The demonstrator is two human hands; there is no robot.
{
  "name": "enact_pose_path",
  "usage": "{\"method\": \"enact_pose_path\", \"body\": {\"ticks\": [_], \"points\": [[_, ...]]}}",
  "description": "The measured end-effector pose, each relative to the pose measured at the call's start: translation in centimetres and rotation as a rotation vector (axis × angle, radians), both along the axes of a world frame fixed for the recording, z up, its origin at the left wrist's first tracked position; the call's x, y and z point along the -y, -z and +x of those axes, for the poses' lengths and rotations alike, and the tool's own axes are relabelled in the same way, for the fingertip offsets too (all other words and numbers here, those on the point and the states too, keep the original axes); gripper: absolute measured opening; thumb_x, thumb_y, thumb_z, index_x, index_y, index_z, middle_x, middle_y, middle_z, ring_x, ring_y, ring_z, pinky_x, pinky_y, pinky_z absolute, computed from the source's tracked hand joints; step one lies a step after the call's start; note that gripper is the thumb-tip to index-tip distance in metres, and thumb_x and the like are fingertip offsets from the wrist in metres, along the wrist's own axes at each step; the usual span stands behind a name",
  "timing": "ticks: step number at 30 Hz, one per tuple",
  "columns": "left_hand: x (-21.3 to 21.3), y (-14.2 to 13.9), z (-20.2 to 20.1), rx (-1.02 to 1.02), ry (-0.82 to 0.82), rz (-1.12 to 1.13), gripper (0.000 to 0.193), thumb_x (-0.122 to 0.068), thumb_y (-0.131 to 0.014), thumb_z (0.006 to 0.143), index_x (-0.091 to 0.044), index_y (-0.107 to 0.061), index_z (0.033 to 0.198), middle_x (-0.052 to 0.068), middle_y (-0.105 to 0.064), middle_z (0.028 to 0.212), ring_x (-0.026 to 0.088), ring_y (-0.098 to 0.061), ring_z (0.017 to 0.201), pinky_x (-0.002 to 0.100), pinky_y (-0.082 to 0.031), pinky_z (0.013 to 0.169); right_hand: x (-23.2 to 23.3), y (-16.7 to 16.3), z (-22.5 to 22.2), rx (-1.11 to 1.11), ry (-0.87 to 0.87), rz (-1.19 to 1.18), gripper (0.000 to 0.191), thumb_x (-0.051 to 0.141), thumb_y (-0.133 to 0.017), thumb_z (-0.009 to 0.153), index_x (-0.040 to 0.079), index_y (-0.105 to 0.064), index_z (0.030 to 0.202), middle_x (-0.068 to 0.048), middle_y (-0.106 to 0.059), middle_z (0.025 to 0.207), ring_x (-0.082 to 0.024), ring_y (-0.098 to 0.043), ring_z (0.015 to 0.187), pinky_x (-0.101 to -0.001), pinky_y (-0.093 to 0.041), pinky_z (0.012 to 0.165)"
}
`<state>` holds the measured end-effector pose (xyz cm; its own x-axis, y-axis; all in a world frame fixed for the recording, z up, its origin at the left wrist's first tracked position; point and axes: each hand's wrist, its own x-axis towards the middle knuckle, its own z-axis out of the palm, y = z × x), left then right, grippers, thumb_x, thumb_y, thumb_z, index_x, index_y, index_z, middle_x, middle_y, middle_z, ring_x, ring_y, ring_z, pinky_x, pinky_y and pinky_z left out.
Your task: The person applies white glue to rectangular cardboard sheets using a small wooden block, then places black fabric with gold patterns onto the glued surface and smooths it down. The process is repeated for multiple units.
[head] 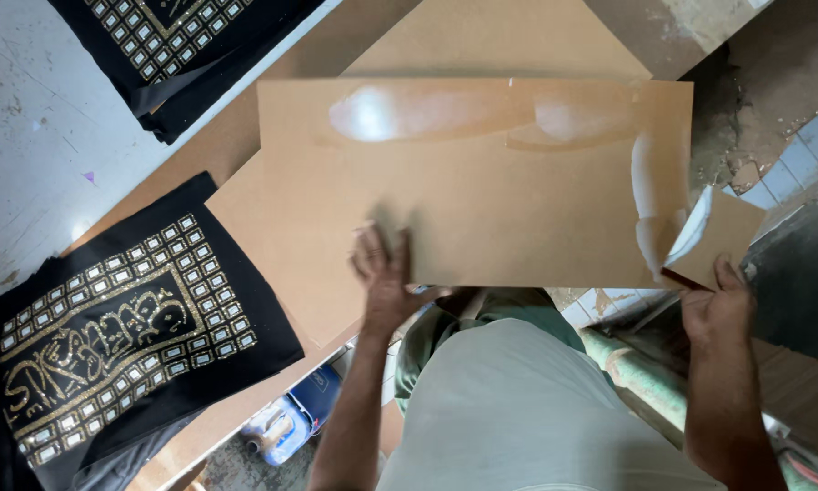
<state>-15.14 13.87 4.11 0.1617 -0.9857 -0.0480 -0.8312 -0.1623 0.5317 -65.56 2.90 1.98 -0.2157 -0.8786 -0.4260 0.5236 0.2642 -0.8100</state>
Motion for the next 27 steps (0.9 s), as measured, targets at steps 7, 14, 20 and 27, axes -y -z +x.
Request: {"method": "enact_pose_path", "body": {"ticks": [7,14,20,27], "points": [[-8.8,-1.1,7.8,0.107,-0.518,0.398,0.150,-0.049,-0.100,0.043,-0.026,-0.013,0.163,0.034,-0.005,0.165,0.053,-0.008,0.151,0.070,-0.028,0.114,17.3,-3.8,-0.5,-0.096,-0.328,-0.214,0.044,0.014,-0.056,0.109,-0.001,-0.047,0.150,-0.010,-0.057,0.145,-0.026,-0.055,0.137,-0.0500,-0.044,0.117],[-9.9,0.3,4.8,0.088,-0.691,0.088,0.118,-0.034,-0.099,0.055,0.001,-0.042,0.151,0.031,-0.054,0.140,0.039,-0.065,0.117,0.046,-0.059,0.095,30.7,-2.2,7.1,-0.247,-0.588,-0.230,0.036,0.016,-0.068,0.102,-0.001,-0.063,0.134,-0.006,-0.069,0.128,-0.017,-0.062,0.123,-0.0327,-0.043,0.112],[-8.9,-0.9,2.7,0.165,-0.876,0.282,0.082,-0.034,-0.100,0.062,0.001,-0.063,0.125,0.016,-0.073,0.107,0.028,-0.073,0.099,0.039,-0.063,0.086,33.3,-0.2,9.7,-0.299,-0.742,-0.240,0.036,0.021,-0.068,0.103,0.001,-0.065,0.133,-0.004,-0.070,0.126,-0.013,-0.061,0.120,-0.0314,-0.043,0.110],[-9.1,-0.1,2.6,0.176,-0.897,0.130,0.093,-0.040,-0.099,0.058,0.001,-0.058,0.132,0.015,-0.076,0.106,0.027,-0.076,0.095,0.038,-0.063,0.082,34.0,-0.1,9.7,-0.230,-0.736,-0.157,0.038,0.024,-0.069,0.101,0.005,-0.064,0.133,-0.004,-0.068,0.130,-0.012,-0.059,0.126,-0.0310,-0.040,0.112]]}}
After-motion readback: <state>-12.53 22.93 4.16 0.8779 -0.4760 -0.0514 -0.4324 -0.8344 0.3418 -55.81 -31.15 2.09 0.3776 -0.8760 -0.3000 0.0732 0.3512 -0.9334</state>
